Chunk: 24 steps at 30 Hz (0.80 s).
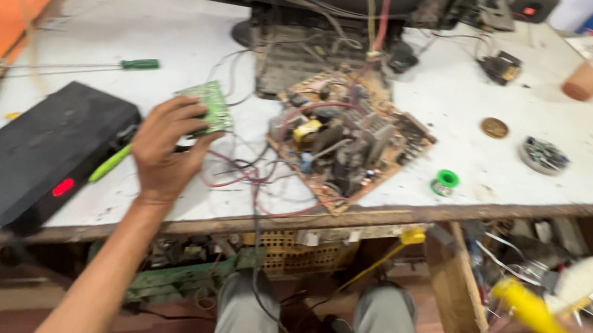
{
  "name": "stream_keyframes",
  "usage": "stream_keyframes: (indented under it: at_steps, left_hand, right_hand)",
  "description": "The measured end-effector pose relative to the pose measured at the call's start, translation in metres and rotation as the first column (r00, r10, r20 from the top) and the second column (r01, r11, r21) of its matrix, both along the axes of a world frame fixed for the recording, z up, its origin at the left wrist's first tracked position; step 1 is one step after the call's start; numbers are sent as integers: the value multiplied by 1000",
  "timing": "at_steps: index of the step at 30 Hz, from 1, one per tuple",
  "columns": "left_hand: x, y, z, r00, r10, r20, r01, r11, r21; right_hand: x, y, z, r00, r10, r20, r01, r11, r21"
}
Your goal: The person repairs a CRT television at a cluttered workbench. They handle circuit boards and wires, file a component, probe boards with a multimeter, and use a soldering iron on the boards while moving parts around the bench.
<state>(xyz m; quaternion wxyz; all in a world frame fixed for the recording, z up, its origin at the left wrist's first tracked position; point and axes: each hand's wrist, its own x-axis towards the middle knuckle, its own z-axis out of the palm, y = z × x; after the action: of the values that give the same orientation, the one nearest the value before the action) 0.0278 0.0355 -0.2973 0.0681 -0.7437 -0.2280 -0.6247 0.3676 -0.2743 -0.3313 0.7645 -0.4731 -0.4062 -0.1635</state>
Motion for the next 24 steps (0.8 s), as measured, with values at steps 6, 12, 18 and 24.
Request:
stream_keyframes:
  at_steps: [6, 12, 18, 24]
  left_hand:
    - [6, -6, 3, 998, 62, -32, -62, 998, -18]
    - [8, -4, -1, 995, 71, -63, -73, 997, -20]
    - [8, -1, -4, 996, 67, -63, -68, 997, -26]
    - [7, -2, -5, 996, 66, -64, -67, 998, -15]
  right_hand:
    - [37, 13, 38, 992, -120, -23, 114, 975, -192]
    - [51, 19, 29, 989, -125, -79, 104, 967, -232]
    - [59, 21, 19, 992, -106, -70, 88, 971, -221]
    - [62, 23, 12, 995, -101, -9, 95, 962, -256]
